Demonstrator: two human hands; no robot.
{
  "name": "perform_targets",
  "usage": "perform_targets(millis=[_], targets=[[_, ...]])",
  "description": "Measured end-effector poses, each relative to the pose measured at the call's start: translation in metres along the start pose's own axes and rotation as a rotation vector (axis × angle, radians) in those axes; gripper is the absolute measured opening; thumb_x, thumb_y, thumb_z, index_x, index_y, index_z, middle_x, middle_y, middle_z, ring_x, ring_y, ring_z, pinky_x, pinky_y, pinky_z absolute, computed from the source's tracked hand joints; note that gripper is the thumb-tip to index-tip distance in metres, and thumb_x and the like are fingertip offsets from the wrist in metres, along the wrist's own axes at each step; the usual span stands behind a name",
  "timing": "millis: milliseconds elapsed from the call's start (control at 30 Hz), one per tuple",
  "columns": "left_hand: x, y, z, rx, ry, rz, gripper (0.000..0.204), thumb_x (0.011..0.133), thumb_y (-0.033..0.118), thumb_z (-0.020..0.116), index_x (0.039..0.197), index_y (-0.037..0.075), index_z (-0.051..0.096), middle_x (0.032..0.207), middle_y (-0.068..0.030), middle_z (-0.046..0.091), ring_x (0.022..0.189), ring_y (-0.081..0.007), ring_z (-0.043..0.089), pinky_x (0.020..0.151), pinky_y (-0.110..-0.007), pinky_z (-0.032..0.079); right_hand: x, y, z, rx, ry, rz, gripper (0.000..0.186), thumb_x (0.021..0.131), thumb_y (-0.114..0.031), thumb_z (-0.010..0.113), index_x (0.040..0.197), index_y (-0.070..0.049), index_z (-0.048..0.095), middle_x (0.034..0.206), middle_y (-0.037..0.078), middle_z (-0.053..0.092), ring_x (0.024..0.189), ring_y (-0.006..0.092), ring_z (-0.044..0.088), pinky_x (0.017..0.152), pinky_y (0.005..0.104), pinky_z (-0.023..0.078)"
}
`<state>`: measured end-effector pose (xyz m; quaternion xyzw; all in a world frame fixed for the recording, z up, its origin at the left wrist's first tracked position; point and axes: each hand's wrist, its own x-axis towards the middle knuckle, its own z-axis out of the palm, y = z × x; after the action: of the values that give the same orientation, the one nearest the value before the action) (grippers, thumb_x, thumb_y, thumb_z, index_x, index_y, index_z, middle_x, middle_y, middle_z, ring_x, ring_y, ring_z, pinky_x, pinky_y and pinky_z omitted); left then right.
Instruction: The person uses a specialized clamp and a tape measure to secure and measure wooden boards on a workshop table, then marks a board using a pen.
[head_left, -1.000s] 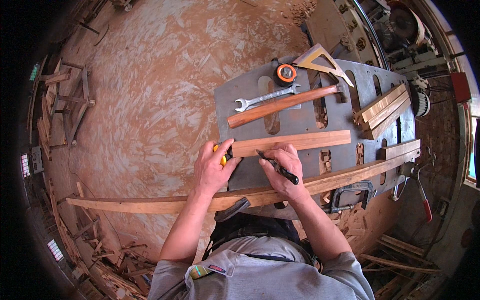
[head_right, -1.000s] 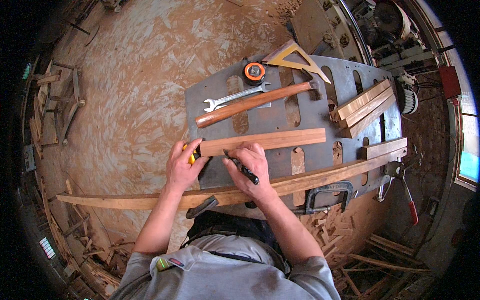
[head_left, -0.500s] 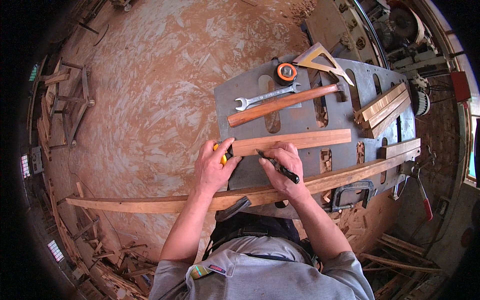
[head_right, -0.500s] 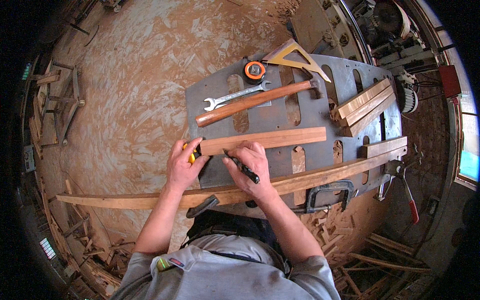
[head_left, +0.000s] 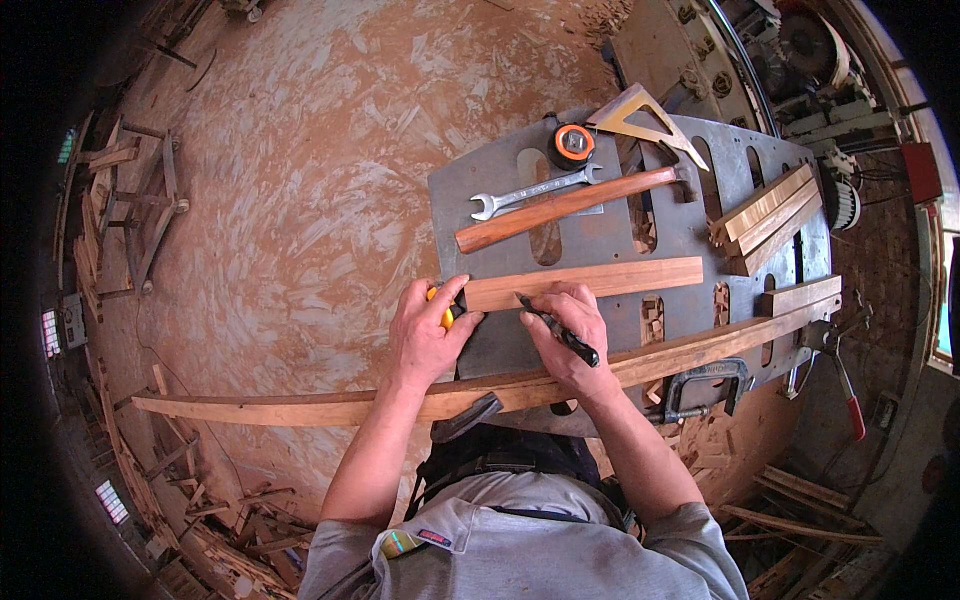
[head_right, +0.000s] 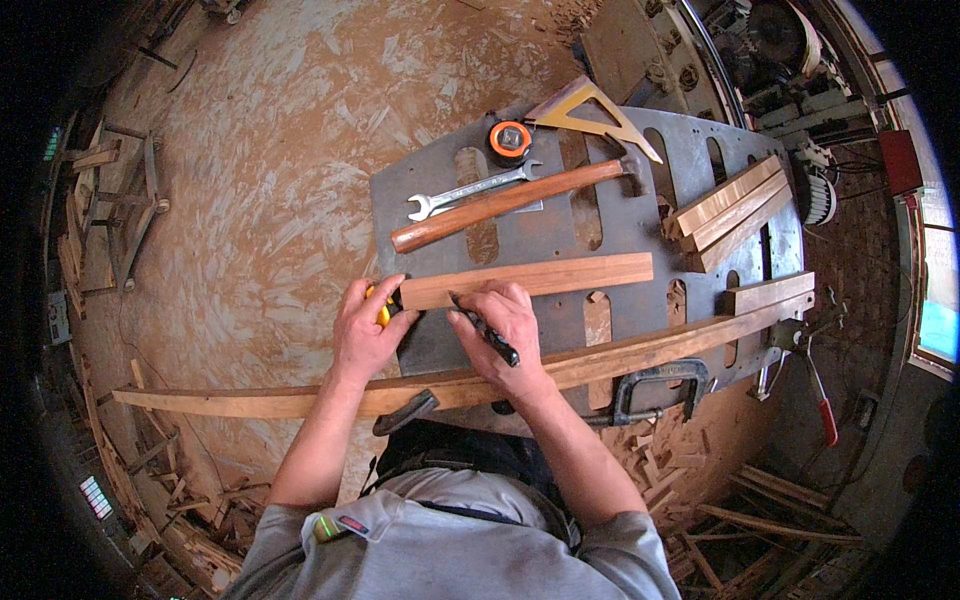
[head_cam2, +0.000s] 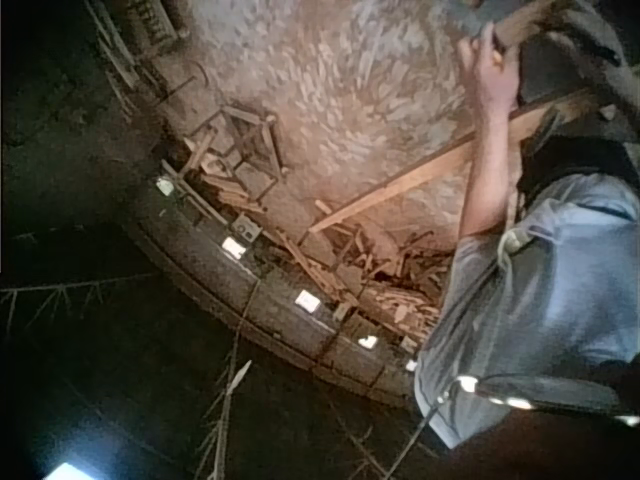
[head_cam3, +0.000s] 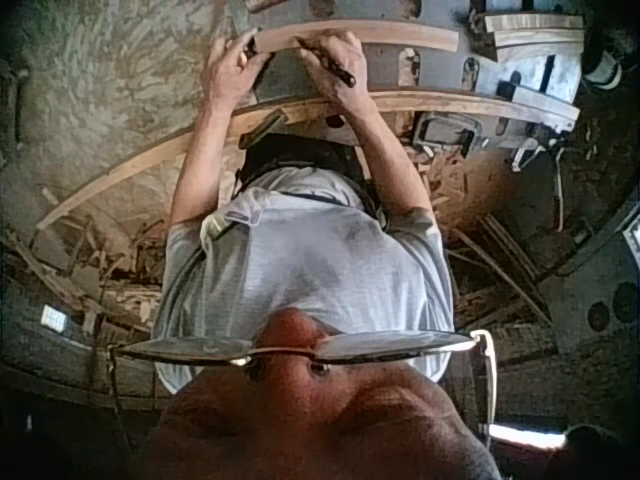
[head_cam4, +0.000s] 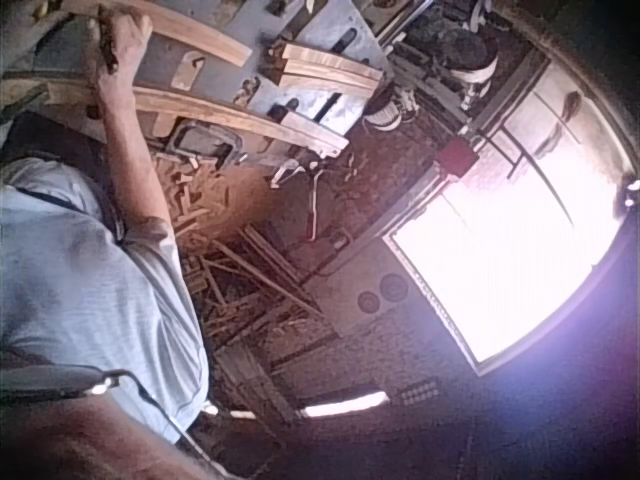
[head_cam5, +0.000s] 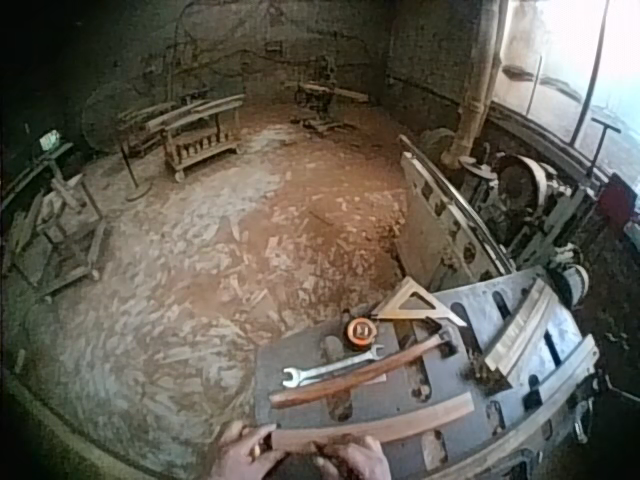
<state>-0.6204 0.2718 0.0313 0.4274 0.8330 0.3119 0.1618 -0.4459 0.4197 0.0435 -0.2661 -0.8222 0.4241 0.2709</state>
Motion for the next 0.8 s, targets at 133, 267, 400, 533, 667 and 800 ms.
perform_targets(millis=[133,267,400,533,667,800], targets=[[0.0007,0.001,0.0001,-0.007,-0.001,0.003,0.056,0.077,0.024,0.088,0.13,0.016,0.071,0.108,-0.0143,0.06,0.1,-0.0339,0.064,0.083,-0.044,0.054,-0.0005,0.0027,0.001,-0.013,0.006,-0.014,0.021,0.078,-0.006,0.083,0.095,-0.004,0.072,0.09,0.011,0.07,0.091,0.0295,0.064,0.086,0.042,0.049],[-0.0001,0.0,-0.0001,0.003,-0.005,-0.003,0.056,0.078,0.025,0.088,0.13,0.017,0.071,0.109,-0.0145,0.061,0.101,-0.0339,0.064,0.083,-0.044,0.054,-0.0004,0.0004,0.0009,-0.02,0.01,0.002,0.022,0.077,-0.006,0.084,0.095,-0.004,0.072,0.09,0.011,0.07,0.091,0.0296,0.064,0.085,0.0424,0.049],[0.0002,-0.0004,0.0003,-0.01,-0.008,-0.008,0.055,0.079,0.025,0.088,0.13,0.016,0.071,0.111,-0.0149,0.061,0.102,-0.0342,0.064,0.083,-0.044,0.055,-0.0005,0.0006,0.0017,-0.013,0.016,0.007,0.022,0.077,-0.006,0.084,0.095,-0.004,0.072,0.09,0.011,0.07,0.092,0.0296,0.064,0.085,0.0422,0.05],[0.0002,-0.0001,0.0001,-0.012,-0.016,-0.01,0.055,0.079,0.025,0.088,0.13,0.016,0.071,0.111,-0.0149,0.062,0.103,-0.0339,0.065,0.084,-0.043,0.055,-0.001,0.0005,-0.0005,0.009,0.0,0.012,0.023,0.076,-0.004,0.084,0.095,-0.004,0.072,0.089,0.01,0.07,0.093,0.0302,0.064,0.086,0.0428,0.049],[0.0003,-0.0006,0.0012,-0.018,-0.007,-0.011,0.055,0.078,0.025,0.088,0.13,0.016,0.071,0.11,-0.0145,0.061,0.102,-0.0335,0.064,0.083,-0.043,0.054,-0.0015,-0.0008,-0.0017,0.013,-0.019,-0.006,0.022,0.076,-0.006,0.083,0.095,-0.004,0.071,0.09,0.01,0.07,0.094,0.0311,0.064,0.088,0.0448,0.048],[0.0001,-0.0006,0.0012,-0.025,0.007,-0.008,0.055,0.078,0.025,0.088,0.129,0.016,0.072,0.108,-0.0141,0.061,0.1,-0.0331,0.064,0.082,-0.043,0.054,-0.0014,-0.0021,-0.0019,-0.001,-0.027,0.004,0.021,0.077,-0.008,0.083,0.095,-0.005,0.071,0.089,0.01,0.071,0.094,0.0312,0.064,0.089,0.0453,0.048]])
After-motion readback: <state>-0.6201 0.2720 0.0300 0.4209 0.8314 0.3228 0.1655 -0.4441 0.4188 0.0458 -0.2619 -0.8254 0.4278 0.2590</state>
